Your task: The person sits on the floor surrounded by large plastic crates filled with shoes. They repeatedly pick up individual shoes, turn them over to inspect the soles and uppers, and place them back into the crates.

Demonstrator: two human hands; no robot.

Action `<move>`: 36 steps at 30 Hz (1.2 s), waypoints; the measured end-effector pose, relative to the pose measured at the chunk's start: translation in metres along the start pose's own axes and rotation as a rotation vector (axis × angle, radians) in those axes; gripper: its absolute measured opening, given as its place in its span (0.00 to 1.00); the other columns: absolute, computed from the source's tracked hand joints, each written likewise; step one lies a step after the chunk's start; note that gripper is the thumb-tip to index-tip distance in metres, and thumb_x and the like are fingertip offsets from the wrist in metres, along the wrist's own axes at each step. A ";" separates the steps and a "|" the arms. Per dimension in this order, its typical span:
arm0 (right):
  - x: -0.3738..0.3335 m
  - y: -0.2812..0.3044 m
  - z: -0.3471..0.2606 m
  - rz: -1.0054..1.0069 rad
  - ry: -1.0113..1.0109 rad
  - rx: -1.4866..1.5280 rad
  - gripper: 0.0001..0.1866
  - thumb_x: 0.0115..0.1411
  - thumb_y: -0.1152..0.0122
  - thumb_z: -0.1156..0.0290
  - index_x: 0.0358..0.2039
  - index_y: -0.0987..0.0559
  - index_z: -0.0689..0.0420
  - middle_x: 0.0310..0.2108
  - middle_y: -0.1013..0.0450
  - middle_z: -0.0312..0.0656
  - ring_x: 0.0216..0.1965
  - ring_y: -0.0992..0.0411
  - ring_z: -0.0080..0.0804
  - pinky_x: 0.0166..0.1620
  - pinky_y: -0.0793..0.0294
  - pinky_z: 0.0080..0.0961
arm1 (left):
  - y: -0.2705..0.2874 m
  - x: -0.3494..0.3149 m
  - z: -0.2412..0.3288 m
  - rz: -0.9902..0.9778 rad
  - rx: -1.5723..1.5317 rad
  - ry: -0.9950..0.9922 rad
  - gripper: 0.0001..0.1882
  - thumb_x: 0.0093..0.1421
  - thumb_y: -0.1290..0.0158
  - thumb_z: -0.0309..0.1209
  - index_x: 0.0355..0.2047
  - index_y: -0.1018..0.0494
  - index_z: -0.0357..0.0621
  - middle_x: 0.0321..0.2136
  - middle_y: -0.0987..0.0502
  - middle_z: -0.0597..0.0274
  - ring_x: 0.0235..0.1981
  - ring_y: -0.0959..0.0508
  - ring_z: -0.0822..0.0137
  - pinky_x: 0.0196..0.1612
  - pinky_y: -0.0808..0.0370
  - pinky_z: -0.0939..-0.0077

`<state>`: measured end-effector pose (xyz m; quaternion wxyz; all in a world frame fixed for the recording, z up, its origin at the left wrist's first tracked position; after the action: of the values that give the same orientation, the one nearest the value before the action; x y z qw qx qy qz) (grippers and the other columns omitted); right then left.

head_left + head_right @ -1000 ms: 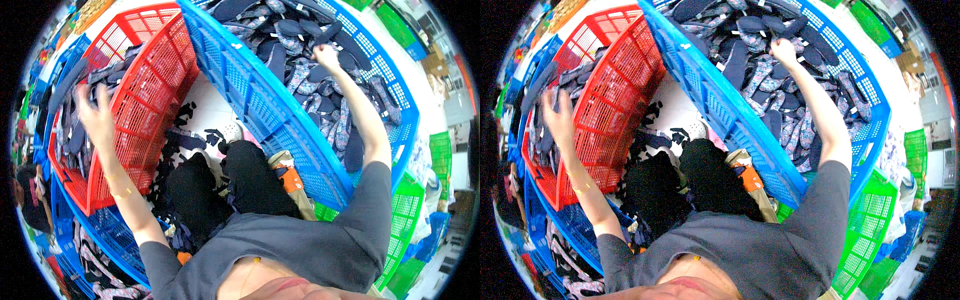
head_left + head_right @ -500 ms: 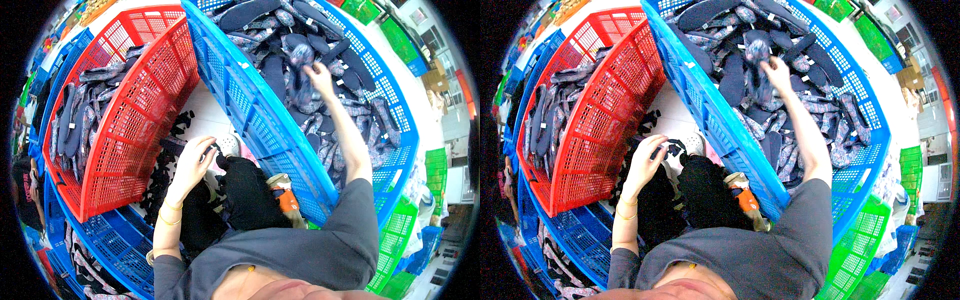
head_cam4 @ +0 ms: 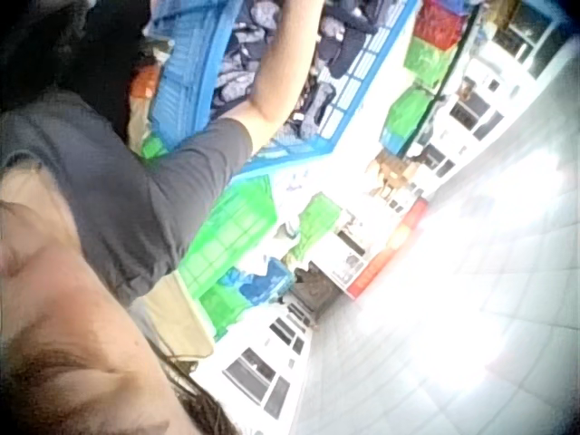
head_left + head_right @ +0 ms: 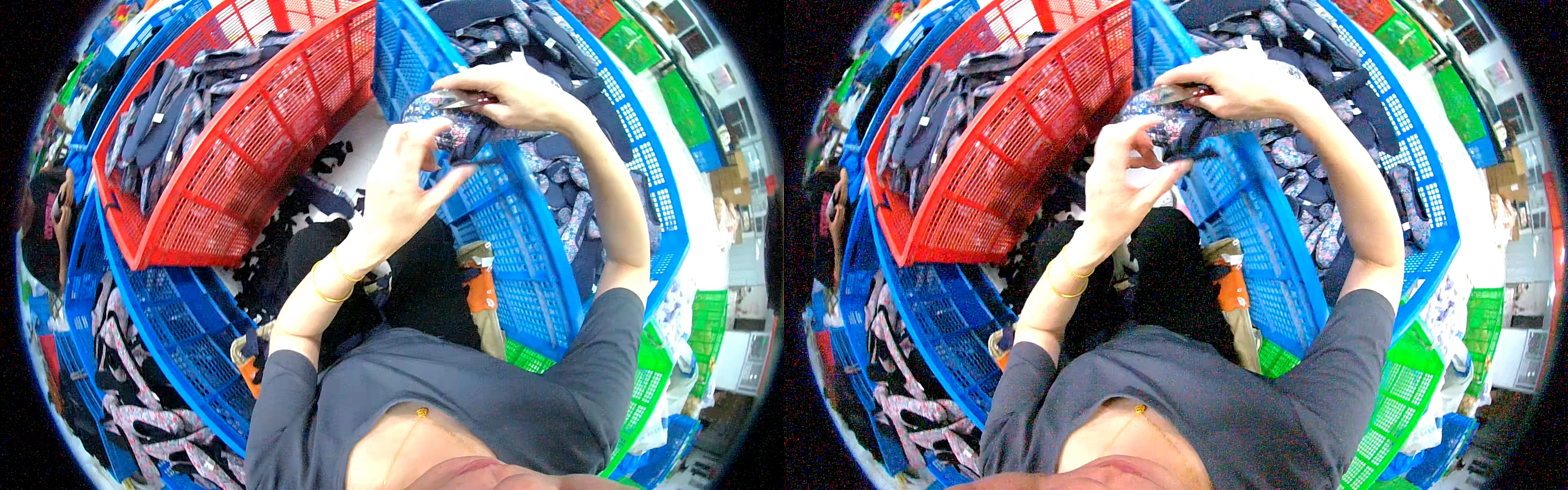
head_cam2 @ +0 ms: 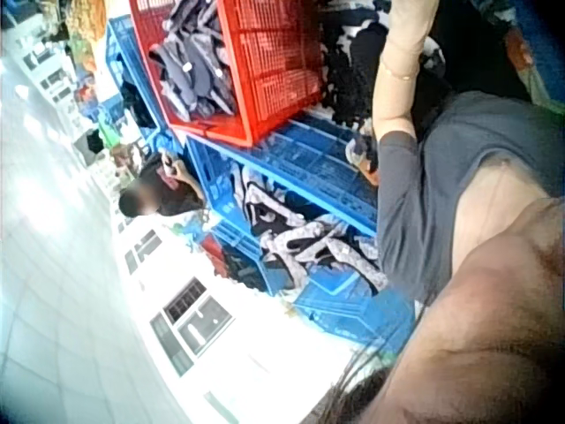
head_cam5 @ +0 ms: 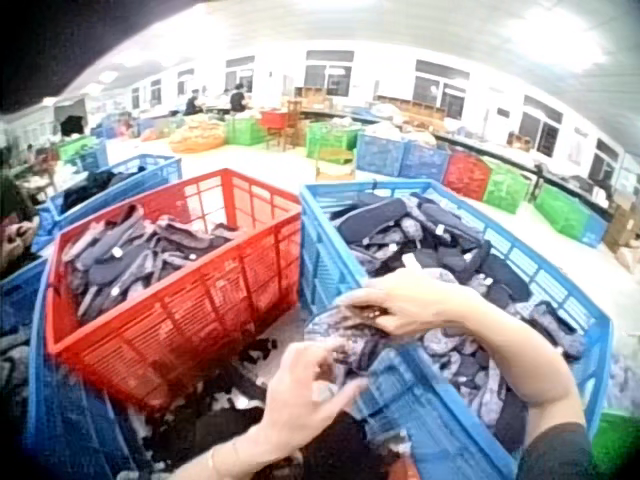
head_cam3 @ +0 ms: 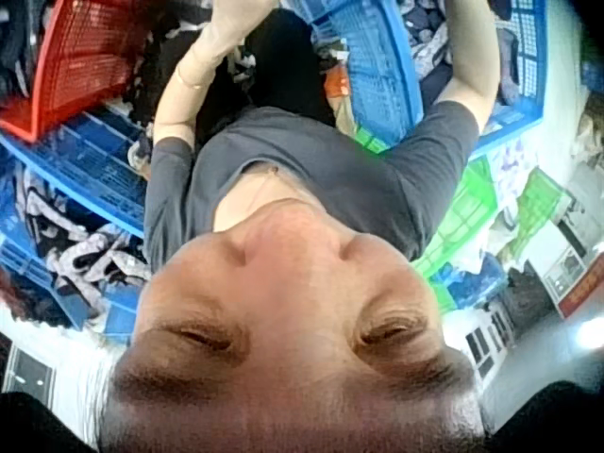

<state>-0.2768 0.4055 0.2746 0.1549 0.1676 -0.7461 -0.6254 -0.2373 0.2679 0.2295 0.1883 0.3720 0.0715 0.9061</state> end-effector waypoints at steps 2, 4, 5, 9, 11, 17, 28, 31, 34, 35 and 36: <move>0.009 -0.022 -0.007 -0.081 0.036 0.019 0.22 0.57 0.46 0.74 0.53 0.26 0.53 0.42 0.24 0.48 0.42 0.25 0.41 0.46 0.26 0.31 | 0.002 -0.011 -0.005 0.028 0.098 0.005 0.19 0.51 0.36 0.25 0.44 0.27 0.42 0.30 0.30 0.63 0.25 0.26 0.74 0.32 0.25 0.79; 0.013 -0.034 -0.007 -0.108 0.029 -0.017 0.19 0.58 0.46 0.68 0.51 0.24 0.50 0.41 0.24 0.48 0.41 0.25 0.44 0.45 0.26 0.35 | 0.002 -0.024 -0.015 0.018 0.025 0.074 0.16 0.54 0.39 0.25 0.44 0.27 0.41 0.33 0.28 0.62 0.27 0.24 0.73 0.34 0.24 0.80; 0.014 -0.040 -0.009 -0.069 0.081 -0.028 0.17 0.59 0.47 0.63 0.49 0.23 0.47 0.39 0.23 0.48 0.39 0.24 0.46 0.42 0.25 0.38 | 0.001 -0.029 -0.017 0.015 -0.016 0.084 0.15 0.56 0.40 0.26 0.44 0.27 0.40 0.34 0.27 0.61 0.28 0.24 0.73 0.35 0.24 0.80; 0.013 -0.056 -0.007 -0.011 0.100 -0.095 0.14 0.58 0.45 0.62 0.44 0.22 0.47 0.34 0.22 0.45 0.36 0.24 0.45 0.39 0.25 0.39 | -0.014 -0.052 -0.047 0.000 -0.492 0.488 0.15 0.62 0.46 0.31 0.46 0.29 0.35 0.41 0.24 0.59 0.32 0.23 0.73 0.39 0.23 0.79; 0.014 -0.066 -0.008 -0.004 0.072 -0.159 0.12 0.56 0.45 0.61 0.40 0.21 0.48 0.31 0.22 0.44 0.34 0.24 0.45 0.36 0.25 0.39 | -0.022 -0.054 -0.058 -0.024 -0.448 0.579 0.18 0.62 0.44 0.36 0.44 0.30 0.33 0.36 0.23 0.60 0.32 0.23 0.73 0.39 0.24 0.78; 0.014 -0.082 -0.013 -0.094 0.020 -0.324 0.14 0.54 0.42 0.66 0.42 0.22 0.52 0.30 0.23 0.44 0.32 0.23 0.41 0.36 0.25 0.35 | -0.038 -0.062 -0.070 -0.233 -0.115 0.519 0.17 0.58 0.40 0.36 0.39 0.28 0.33 0.31 0.21 0.58 0.31 0.23 0.73 0.38 0.25 0.78; 0.010 -0.072 -0.007 0.101 0.102 -0.119 0.09 0.56 0.46 0.66 0.36 0.24 0.53 0.32 0.25 0.47 0.34 0.25 0.45 0.36 0.25 0.37 | -0.041 -0.079 -0.088 -0.336 -0.411 0.443 0.10 0.60 0.43 0.32 0.37 0.21 0.38 0.58 0.35 0.51 0.58 0.33 0.64 0.52 0.29 0.69; -0.009 -0.015 -0.011 0.524 0.097 0.282 0.11 0.63 0.52 0.70 0.45 0.26 0.56 0.32 0.25 0.46 0.39 0.25 0.43 0.42 0.26 0.36 | -0.061 -0.095 -0.089 -0.282 -0.935 0.682 0.10 0.62 0.45 0.33 0.37 0.21 0.40 0.40 0.20 0.62 0.64 0.41 0.65 0.62 0.41 0.64; -0.046 0.006 -0.012 0.436 -0.201 0.667 0.15 0.69 0.55 0.60 0.44 0.24 0.55 0.26 0.36 0.31 0.28 0.39 0.16 0.31 0.37 0.17 | -0.066 -0.095 -0.082 -0.283 -0.906 0.652 0.09 0.62 0.46 0.31 0.37 0.22 0.38 0.50 0.28 0.53 0.59 0.34 0.66 0.56 0.29 0.67; -0.059 -0.005 -0.013 0.341 -0.350 0.730 0.15 0.68 0.53 0.60 0.41 0.23 0.57 0.27 0.33 0.32 0.28 0.38 0.18 0.34 0.35 0.19 | -0.066 -0.092 -0.075 -0.244 -0.987 0.676 0.09 0.62 0.46 0.31 0.37 0.22 0.37 0.53 0.31 0.50 0.58 0.33 0.66 0.54 0.27 0.68; -0.070 -0.013 -0.025 0.267 -0.372 0.739 0.17 0.68 0.53 0.57 0.41 0.23 0.57 0.28 0.33 0.32 0.28 0.38 0.18 0.33 0.36 0.18 | -0.066 -0.091 -0.070 -0.207 -1.070 0.699 0.09 0.62 0.46 0.30 0.37 0.22 0.37 0.56 0.34 0.48 0.57 0.32 0.66 0.52 0.25 0.69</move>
<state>-0.2023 0.4128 0.2650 0.0269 -0.0018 -0.9503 -0.3103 -0.2078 0.2940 0.1034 0.3999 -0.0991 -0.2972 0.8614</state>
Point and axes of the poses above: each hand's wrist, its own x-axis towards the middle knuckle, its own y-axis out of the back of the hand, z = x × y, the point moved 9 cm from there along x, towards the middle knuckle
